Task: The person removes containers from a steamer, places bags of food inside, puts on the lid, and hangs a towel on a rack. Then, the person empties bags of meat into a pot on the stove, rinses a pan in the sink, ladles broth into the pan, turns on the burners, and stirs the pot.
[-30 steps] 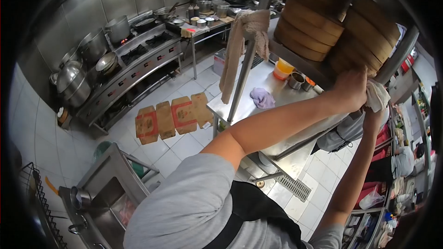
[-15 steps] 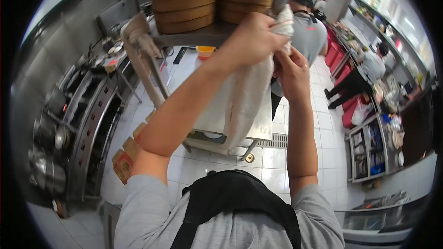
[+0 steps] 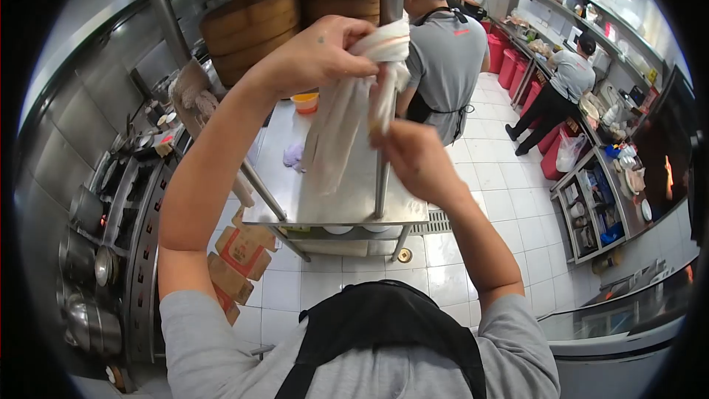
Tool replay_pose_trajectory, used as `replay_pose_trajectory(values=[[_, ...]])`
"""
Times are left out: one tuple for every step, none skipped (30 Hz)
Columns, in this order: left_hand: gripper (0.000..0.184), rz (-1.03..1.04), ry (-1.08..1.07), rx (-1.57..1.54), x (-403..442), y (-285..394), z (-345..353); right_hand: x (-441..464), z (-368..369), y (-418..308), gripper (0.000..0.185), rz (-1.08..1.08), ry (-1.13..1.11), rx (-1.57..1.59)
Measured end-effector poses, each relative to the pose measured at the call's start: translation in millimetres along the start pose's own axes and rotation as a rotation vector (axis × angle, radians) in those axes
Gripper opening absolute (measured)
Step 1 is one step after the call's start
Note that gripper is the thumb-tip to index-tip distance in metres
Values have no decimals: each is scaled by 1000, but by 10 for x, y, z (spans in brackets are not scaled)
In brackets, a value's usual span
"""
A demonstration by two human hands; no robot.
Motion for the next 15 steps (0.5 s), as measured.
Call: replay_pose_trajectory(values=[[36,55,-20,-63,53,64,71,-32,83,-167,13,-96,-53,-138],[38,107,-37,-127,89,107,117,-8,120,-388,16,-192,-110,-274],[46,122,-89,-26,156,86,123,34,64,-476,20,-211,-150,-294],[47,144,-126,113,161,99,110,83,-55,-562,24,-230,-186,-316],[48,168,-163,255,153,129,67,153,-256,-715,15,-257,-212,-367],[49,192,-203,401,146,134,21,218,-481,-751,7,-314,-128,-351],[55,176,-202,369,90,93,-58,337,-698,-858,12,-355,-59,-505],[54,227,-121,377,65,123,-64,486,-870,-864,14,-309,-19,-686],[54,276,-40,382,18,142,-30,695,-994,-872,17,-410,58,-623],[53,324,42,384,-36,146,7,891,-1038,-848,16,-526,86,-665],[48,204,240,627,-7,34,29,1061,-1045,-690,14,-521,191,-593],[47,305,367,725,-16,54,91,1182,-1011,-544,13,-494,211,-570],[46,409,501,819,-44,80,146,1287,-982,-421,13,-471,228,-549],[45,515,641,910,-68,81,161,1371,-945,-328,13,-452,245,-529],[45,634,746,890,-84,68,141,1357,-894,-344,14,-545,316,-528]])
Point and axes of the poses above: each hand's wrist, its own x-axis towards the middle knuckle, its own z-axis out of the palm, y = z × x, the point moved 6 cm from there along x, towards the middle knuckle, and after that the axes turned 2 degrees about -z, right-handed, at the moved point
